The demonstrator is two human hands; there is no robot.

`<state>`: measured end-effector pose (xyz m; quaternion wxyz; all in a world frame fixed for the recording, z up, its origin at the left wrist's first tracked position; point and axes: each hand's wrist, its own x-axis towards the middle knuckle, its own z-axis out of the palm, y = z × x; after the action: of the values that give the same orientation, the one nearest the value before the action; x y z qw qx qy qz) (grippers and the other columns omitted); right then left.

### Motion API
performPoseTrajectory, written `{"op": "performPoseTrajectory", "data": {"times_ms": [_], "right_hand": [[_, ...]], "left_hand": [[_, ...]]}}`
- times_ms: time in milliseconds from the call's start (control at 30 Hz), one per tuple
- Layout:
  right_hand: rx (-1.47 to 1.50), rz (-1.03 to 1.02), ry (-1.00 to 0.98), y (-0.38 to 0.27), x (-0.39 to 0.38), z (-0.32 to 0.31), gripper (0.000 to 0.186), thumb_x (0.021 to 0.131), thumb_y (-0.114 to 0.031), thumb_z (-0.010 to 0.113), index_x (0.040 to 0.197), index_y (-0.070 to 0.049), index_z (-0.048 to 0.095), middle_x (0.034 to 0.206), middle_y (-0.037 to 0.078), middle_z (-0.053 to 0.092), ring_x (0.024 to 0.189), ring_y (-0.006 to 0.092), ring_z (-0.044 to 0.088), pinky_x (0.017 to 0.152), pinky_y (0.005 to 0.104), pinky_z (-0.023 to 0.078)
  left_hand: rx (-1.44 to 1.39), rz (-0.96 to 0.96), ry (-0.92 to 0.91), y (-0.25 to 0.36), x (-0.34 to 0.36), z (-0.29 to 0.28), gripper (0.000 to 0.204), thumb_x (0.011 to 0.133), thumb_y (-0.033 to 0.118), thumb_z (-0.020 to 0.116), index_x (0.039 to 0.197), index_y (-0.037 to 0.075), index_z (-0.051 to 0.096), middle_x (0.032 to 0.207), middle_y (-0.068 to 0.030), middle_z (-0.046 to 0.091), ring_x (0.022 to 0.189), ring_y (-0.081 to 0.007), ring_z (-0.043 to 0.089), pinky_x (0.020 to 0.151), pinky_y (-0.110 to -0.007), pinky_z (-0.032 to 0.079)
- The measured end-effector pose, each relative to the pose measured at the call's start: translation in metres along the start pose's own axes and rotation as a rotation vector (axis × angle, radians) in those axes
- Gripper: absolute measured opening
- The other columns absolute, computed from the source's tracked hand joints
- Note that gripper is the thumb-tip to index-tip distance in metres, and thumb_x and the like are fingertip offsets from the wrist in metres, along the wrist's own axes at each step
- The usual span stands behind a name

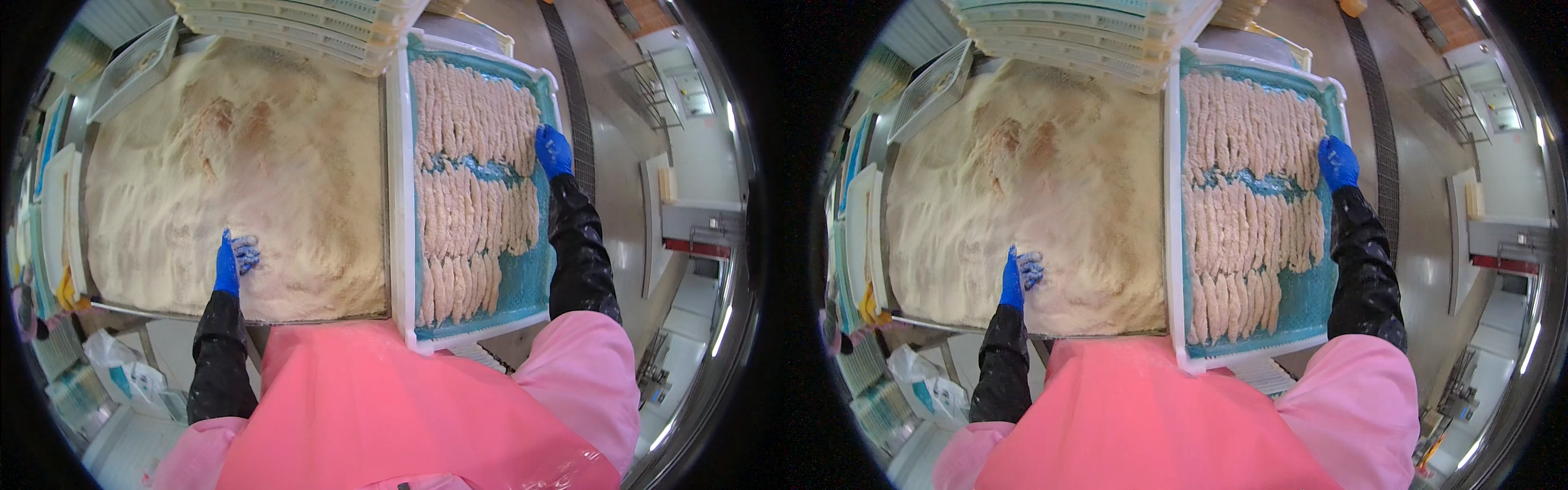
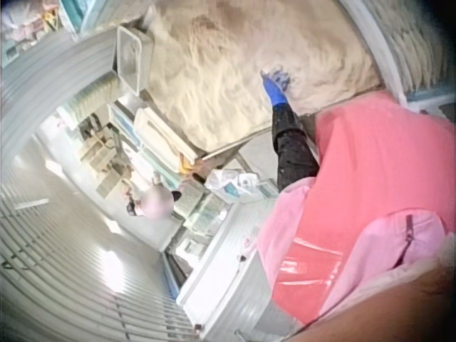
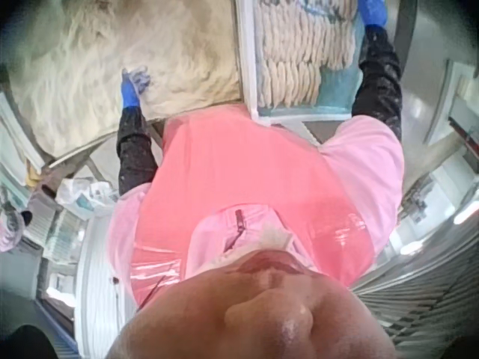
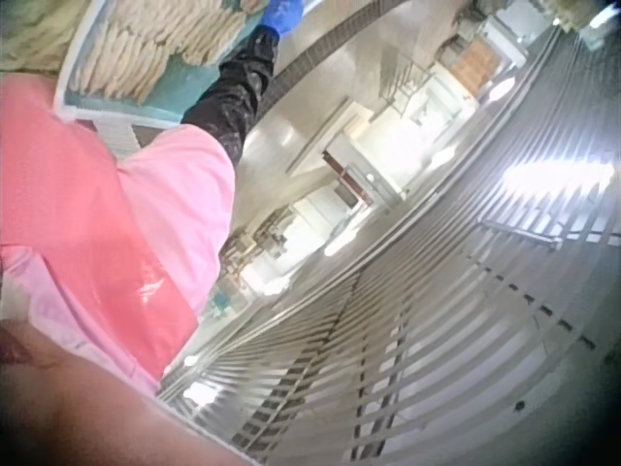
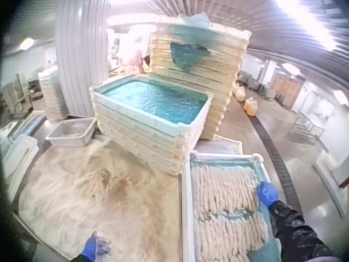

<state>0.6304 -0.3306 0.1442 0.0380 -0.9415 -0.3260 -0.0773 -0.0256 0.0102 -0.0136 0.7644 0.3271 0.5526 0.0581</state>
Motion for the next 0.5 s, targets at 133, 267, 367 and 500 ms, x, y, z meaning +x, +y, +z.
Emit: {"op": "performPoseTrajectory", "data": {"times_ms": [133, 267, 367, 500], "right_hand": [[0.237, -0.076, 0.041, 0.025, 0.029, 0.017, 0.034, 0.089, -0.024, 0.048, 0.113, -0.002, 0.059, 0.104, 0.024, 0.063, 0.102, 0.0388, 0.058, 0.086, 0.0423, 0.047], [0.174, -0.017, -0.117, 0.021, 0.064, 0.021, 0.039, 0.081, -0.016, 0.05, 0.117, -0.002, 0.056, 0.106, 0.025, 0.061, 0.101, 0.0392, 0.059, 0.086, 0.0431, 0.047], [0.149, -0.099, -0.086, 0.022, 0.056, 0.005, 0.033, 0.082, -0.014, 0.049, 0.11, -0.001, 0.059, 0.107, 0.025, 0.061, 0.102, 0.0396, 0.058, 0.088, 0.0412, 0.047], [-0.031, -0.032, -0.038, -0.034, 0.006, -0.039, 0.033, 0.085, -0.018, 0.054, 0.113, -0.002, 0.059, 0.109, 0.022, 0.062, 0.1, 0.0358, 0.06, 0.088, 0.0398, 0.047]], "left_hand": [[-0.044, -0.023, -0.007, -0.005, 0.007, -0.004, 0.072, 0.088, 0.069, 0.032, 0.095, 0.003, 0.063, 0.064, -0.006, 0.06, 0.049, -0.0165, 0.057, 0.039, -0.024, 0.036], [-0.01, 0.065, 0.064, 0.002, -0.01, 0.019, 0.068, 0.09, 0.064, 0.034, 0.093, 0.002, 0.061, 0.063, -0.0061, 0.058, 0.046, -0.0122, 0.049, 0.039, -0.021, 0.031], [0.007, 0.084, 0.049, 0.006, -0.014, 0.027, 0.065, 0.091, 0.061, 0.036, 0.093, 0.001, 0.061, 0.064, -0.0057, 0.057, 0.046, -0.0108, 0.047, 0.038, -0.021, 0.028], [-0.019, 0.066, -0.048, -0.001, -0.003, 0.008, 0.067, 0.091, 0.062, 0.032, 0.096, 0.001, 0.062, 0.065, -0.0078, 0.06, 0.051, -0.0153, 0.057, 0.04, -0.022, 0.035]]}}
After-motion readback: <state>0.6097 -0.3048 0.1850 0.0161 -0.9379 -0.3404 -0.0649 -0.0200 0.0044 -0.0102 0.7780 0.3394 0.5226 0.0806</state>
